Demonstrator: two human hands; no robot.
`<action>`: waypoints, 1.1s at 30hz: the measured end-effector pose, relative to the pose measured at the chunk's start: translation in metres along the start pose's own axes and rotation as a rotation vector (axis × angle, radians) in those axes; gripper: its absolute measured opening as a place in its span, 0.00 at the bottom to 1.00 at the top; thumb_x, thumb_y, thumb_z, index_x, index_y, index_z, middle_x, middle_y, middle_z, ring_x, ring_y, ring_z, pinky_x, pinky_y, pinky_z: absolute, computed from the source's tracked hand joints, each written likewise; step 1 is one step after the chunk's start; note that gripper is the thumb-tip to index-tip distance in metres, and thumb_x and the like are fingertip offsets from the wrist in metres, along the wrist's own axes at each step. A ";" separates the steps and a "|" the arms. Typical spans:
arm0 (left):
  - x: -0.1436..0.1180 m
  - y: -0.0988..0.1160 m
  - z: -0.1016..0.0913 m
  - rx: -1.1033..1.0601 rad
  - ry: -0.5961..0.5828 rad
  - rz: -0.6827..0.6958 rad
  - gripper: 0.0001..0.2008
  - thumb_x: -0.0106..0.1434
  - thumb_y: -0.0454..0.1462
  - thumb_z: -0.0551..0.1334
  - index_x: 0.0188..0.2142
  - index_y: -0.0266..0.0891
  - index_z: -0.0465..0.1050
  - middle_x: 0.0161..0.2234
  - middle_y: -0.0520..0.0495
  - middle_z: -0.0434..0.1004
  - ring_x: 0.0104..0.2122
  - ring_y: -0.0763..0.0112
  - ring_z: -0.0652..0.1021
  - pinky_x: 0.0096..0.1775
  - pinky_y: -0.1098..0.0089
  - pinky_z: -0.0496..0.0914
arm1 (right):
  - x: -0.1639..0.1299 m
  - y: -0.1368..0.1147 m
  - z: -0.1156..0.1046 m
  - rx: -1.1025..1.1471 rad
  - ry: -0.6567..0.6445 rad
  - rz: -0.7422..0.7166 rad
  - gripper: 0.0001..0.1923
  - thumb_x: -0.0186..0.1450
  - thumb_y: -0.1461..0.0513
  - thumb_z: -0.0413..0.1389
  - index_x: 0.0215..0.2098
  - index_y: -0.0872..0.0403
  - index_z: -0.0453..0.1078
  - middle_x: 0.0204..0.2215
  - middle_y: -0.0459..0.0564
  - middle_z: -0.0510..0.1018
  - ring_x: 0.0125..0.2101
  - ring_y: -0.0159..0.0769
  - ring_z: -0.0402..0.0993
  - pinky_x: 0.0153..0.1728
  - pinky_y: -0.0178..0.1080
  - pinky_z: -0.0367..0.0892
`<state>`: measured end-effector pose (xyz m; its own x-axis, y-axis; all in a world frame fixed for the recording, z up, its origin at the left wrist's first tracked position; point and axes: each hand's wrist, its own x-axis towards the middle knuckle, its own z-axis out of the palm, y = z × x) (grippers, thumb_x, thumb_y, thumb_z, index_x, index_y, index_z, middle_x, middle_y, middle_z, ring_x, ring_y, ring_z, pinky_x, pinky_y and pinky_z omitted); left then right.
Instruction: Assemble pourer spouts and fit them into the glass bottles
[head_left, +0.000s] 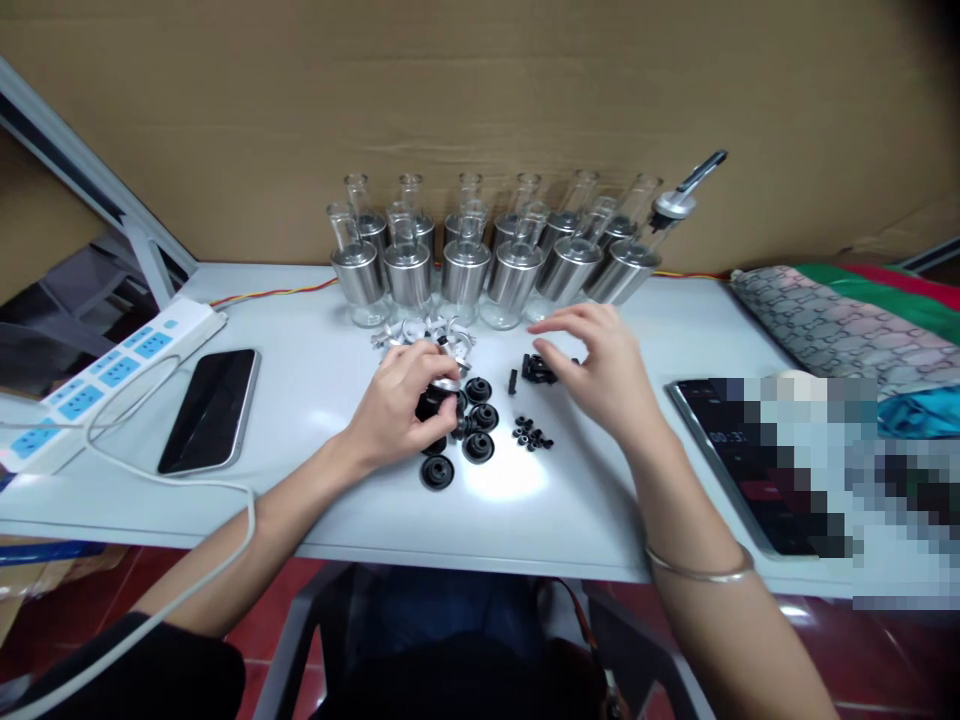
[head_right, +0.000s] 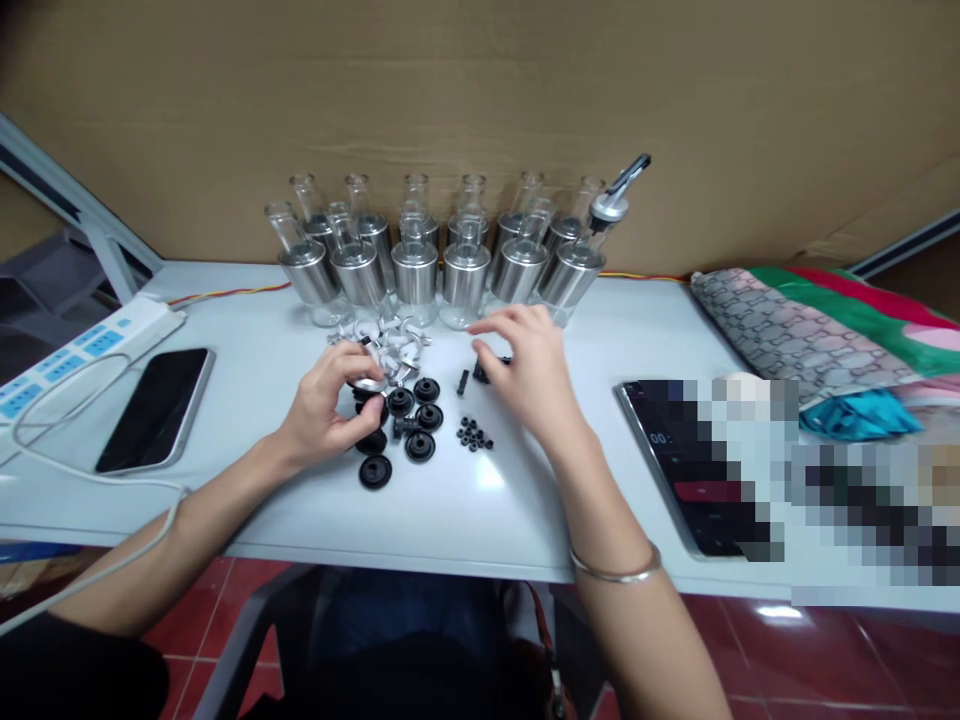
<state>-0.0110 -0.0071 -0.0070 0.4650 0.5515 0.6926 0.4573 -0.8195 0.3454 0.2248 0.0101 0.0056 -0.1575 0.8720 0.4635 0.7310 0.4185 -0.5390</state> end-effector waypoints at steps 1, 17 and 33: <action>0.000 0.000 0.000 0.009 0.018 -0.006 0.09 0.58 0.29 0.55 0.38 0.41 0.60 0.33 0.49 0.68 0.36 0.67 0.71 0.38 0.66 0.65 | 0.001 0.011 -0.002 -0.076 0.010 0.046 0.08 0.62 0.62 0.54 0.35 0.50 0.76 0.35 0.55 0.76 0.41 0.48 0.67 0.45 0.52 0.60; -0.007 0.000 0.008 -0.014 -0.021 -0.130 0.26 0.54 0.28 0.54 0.52 0.40 0.53 0.39 0.46 0.72 0.38 0.65 0.77 0.41 0.62 0.68 | -0.005 0.010 0.006 -0.163 -0.322 -0.051 0.04 0.57 0.59 0.62 0.32 0.46 0.79 0.36 0.53 0.70 0.42 0.48 0.64 0.41 0.50 0.58; -0.002 0.003 0.003 -0.046 -0.091 0.118 0.15 0.59 0.27 0.52 0.45 0.41 0.61 0.36 0.47 0.69 0.36 0.69 0.72 0.40 0.67 0.66 | -0.004 -0.022 -0.010 0.894 -0.619 0.163 0.08 0.61 0.56 0.59 0.31 0.53 0.71 0.23 0.43 0.71 0.23 0.28 0.64 0.26 0.34 0.60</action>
<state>-0.0082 -0.0107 -0.0096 0.5807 0.4613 0.6708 0.3613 -0.8844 0.2954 0.2157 -0.0049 0.0229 -0.5915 0.8052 0.0422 0.0679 0.1019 -0.9925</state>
